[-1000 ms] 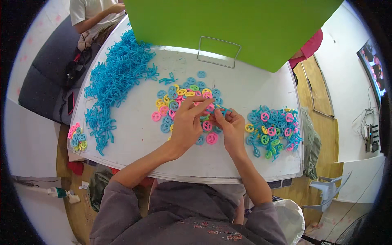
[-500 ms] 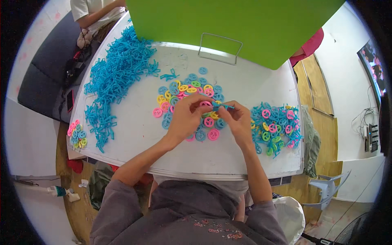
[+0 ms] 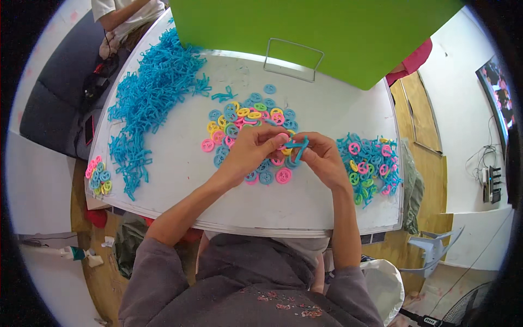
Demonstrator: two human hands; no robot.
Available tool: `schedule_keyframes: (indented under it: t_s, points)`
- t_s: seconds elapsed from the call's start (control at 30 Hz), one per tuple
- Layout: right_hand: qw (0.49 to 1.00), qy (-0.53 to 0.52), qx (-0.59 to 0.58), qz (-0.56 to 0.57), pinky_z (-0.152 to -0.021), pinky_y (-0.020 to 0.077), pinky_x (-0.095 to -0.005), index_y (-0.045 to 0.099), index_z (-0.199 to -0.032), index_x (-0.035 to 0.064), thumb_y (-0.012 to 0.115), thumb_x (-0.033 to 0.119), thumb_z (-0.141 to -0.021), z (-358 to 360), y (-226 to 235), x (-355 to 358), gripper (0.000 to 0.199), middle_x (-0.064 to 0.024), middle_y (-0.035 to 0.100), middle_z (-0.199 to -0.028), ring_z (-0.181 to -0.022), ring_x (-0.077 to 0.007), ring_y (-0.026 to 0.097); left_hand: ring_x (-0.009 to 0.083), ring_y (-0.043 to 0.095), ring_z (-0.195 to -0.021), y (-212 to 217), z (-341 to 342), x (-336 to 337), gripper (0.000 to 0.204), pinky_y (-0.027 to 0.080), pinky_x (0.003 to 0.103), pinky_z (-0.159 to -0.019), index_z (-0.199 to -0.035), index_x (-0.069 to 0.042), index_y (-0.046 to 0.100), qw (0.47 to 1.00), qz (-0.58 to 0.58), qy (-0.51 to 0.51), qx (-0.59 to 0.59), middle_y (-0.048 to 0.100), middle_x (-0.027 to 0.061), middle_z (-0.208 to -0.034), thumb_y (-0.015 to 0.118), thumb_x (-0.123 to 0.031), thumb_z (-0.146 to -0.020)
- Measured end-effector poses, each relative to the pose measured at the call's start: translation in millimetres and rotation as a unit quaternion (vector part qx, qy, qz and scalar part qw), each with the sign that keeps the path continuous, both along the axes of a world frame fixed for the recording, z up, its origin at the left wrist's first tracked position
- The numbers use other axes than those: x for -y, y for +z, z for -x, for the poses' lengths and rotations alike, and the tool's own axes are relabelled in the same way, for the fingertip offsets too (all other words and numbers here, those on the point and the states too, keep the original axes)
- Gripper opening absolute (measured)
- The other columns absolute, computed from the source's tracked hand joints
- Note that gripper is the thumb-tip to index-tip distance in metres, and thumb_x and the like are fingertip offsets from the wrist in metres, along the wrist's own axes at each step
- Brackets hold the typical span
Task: Manually assembling small colorful plastic smiley face buttons onto a central structure.
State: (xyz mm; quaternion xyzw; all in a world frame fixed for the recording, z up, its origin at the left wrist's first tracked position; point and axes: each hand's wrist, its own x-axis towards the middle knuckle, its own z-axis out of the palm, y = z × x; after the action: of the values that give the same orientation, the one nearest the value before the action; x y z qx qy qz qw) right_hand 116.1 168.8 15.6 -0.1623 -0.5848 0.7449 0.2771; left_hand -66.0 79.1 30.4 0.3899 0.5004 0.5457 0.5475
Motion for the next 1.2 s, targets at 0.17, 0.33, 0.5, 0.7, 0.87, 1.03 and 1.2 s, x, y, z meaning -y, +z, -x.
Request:
schedule_keyframes:
  t_s: [0.17, 0.33, 0.5, 0.7, 0.87, 1.03, 1.2]
  points:
    - [0.998, -0.036, 0.023, -0.056, -0.075, 0.0506, -0.0268, 0.063, -0.104, 0.0001, 0.064, 0.008, -0.088, -2.1, 6.2, 2.7, 0.018, -0.0050, 0.065, -0.095, -0.080, -0.0116, 0.061, 0.0096, 0.061, -0.079, -1.5, -2.1, -2.0, 0.026, 0.053, 0.025, -0.072, -0.113, -0.001, 0.061, 0.999, 0.021, -0.017, -0.018, 0.063, 0.0024, -0.091, 0.055, -0.021, -0.097]
    - [0.984, -0.134, 0.096, -0.066, -0.073, 0.0492, -0.0236, 0.064, -0.103, -0.0005, 0.063, 0.009, -0.090, 0.8, 13.6, 6.1, 0.016, -0.0043, 0.066, -0.085, -0.075, -0.0087, 0.060, 0.0175, 0.060, -0.074, -4.4, -13.4, -0.7, 0.017, 0.049, 0.031, -0.061, -0.105, -0.004, 0.064, 0.948, -0.097, 0.127, -0.276, 0.061, 0.0076, -0.093, 0.060, -0.015, -0.092]
    - [0.967, -0.215, 0.101, -0.093, -0.064, 0.0438, -0.0196, 0.066, -0.100, -0.0015, 0.062, 0.013, -0.091, -2.6, 18.4, -0.3, 0.017, -0.0016, 0.063, -0.076, -0.072, -0.0070, 0.057, 0.0261, 0.057, -0.079, -12.3, -11.2, 1.6, 0.015, 0.048, 0.036, -0.070, -0.097, -0.005, 0.063, 0.852, -0.208, 0.097, -0.472, 0.056, 0.0097, -0.089, 0.065, -0.007, -0.082]
    - [0.899, -0.318, 0.143, -0.264, -0.062, 0.0417, -0.0189, 0.067, -0.093, -0.0006, 0.062, 0.010, -0.091, -11.1, -1.3, -6.9, 0.012, 0.0021, 0.057, -0.074, -0.070, -0.0046, 0.051, 0.0277, 0.054, -0.089, -26.9, -16.3, 12.5, 0.016, 0.047, 0.038, -0.074, -0.088, -0.006, 0.064, 0.793, -0.267, -0.061, -0.544, 0.057, 0.0089, -0.089, 0.068, -0.005, -0.073]
    - [0.944, -0.285, 0.101, -0.134, -0.065, 0.0448, -0.0186, 0.063, -0.095, -0.0019, 0.063, 0.007, -0.090, -12.5, -4.1, -4.2, 0.011, -0.0006, 0.064, -0.084, -0.075, -0.0059, 0.057, 0.0281, 0.054, -0.086, -25.6, -21.2, 7.4, 0.017, 0.047, 0.038, -0.074, -0.086, -0.004, 0.064, 0.792, -0.259, -0.079, -0.548, 0.059, 0.0083, -0.088, 0.071, -0.009, -0.071]
    - [0.951, -0.257, 0.130, -0.107, -0.066, 0.0463, -0.0191, 0.062, -0.100, -0.0022, 0.062, 0.009, -0.091, -5.4, 3.2, 5.4, 0.015, -0.0046, 0.067, -0.085, -0.075, -0.0081, 0.063, 0.0164, 0.063, -0.081, -1.1, -14.9, 2.8, 0.013, 0.052, 0.030, -0.065, -0.094, -0.003, 0.060, 0.983, -0.088, 0.068, -0.144, 0.063, 0.0063, -0.086, 0.067, -0.010, -0.085]
    - [0.973, -0.198, 0.104, -0.056, -0.064, 0.0488, -0.0204, 0.063, -0.101, -0.0048, 0.066, 0.014, -0.089, -1.9, 5.9, 14.9, 0.023, -0.0086, 0.070, -0.085, -0.076, -0.0088, 0.064, 0.0118, 0.063, -0.085, -0.3, -18.6, 1.7, 0.018, 0.054, 0.026, -0.070, -0.101, -0.001, 0.056, 0.990, -0.089, 0.073, -0.077, 0.062, 0.0061, -0.093, 0.063, -0.014, -0.091]
